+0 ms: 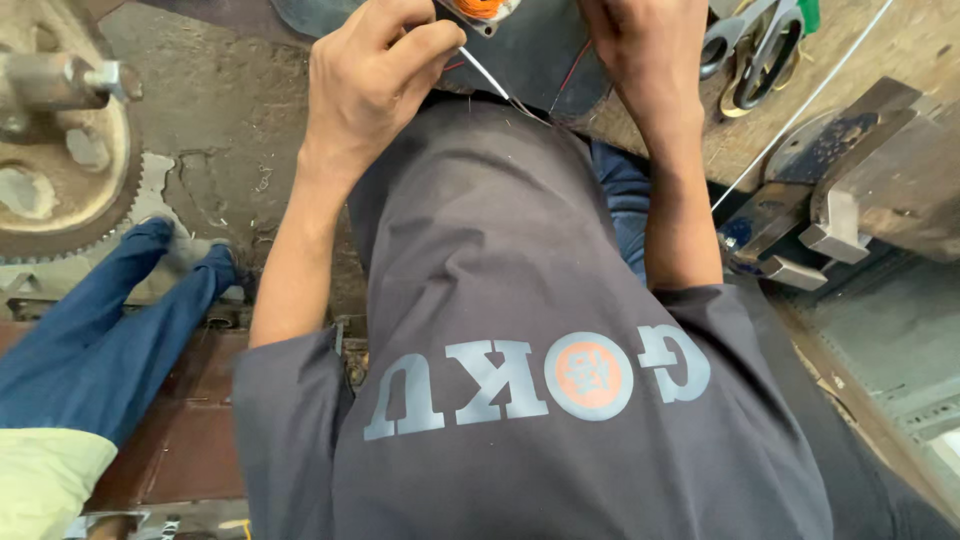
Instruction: The person strips the ends of red and white wires, then slides white heat-shrink tubing over each wire end. They repeatedly adjust the tubing position along the wires using both hands.
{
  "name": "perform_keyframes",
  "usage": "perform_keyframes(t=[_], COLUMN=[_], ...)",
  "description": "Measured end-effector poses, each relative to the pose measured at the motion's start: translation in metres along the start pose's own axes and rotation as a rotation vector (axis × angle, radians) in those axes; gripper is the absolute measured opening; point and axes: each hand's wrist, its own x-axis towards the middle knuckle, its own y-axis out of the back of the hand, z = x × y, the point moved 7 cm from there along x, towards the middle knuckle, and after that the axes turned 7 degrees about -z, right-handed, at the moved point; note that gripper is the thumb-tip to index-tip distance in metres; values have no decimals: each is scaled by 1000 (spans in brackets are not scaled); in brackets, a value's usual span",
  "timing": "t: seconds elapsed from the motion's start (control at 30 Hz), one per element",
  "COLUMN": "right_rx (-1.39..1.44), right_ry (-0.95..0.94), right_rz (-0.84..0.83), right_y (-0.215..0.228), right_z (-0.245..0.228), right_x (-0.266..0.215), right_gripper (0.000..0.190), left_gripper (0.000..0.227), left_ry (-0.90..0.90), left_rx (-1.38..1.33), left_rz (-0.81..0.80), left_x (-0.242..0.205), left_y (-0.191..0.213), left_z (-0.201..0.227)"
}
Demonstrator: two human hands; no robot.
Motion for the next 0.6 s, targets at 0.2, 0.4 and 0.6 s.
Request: perform_keyframes(t=[0.2, 0.4, 0.6], right_rx=[444, 499, 282], right_ry=[190, 337, 390], right_rz=[-32, -176, -211], right_y=[62, 61, 64], right_z=[-29, -54, -73], right_x=[24, 49, 66], right_gripper=[27, 29, 25], left_gripper=[29, 28, 25], left_ry=[-26, 4, 17], left_rx=[-129, -111, -83], left_rz=[143, 223, 271], left_x=[6, 12, 5], left_y=[2, -2, 0], left_z=[6, 19, 25])
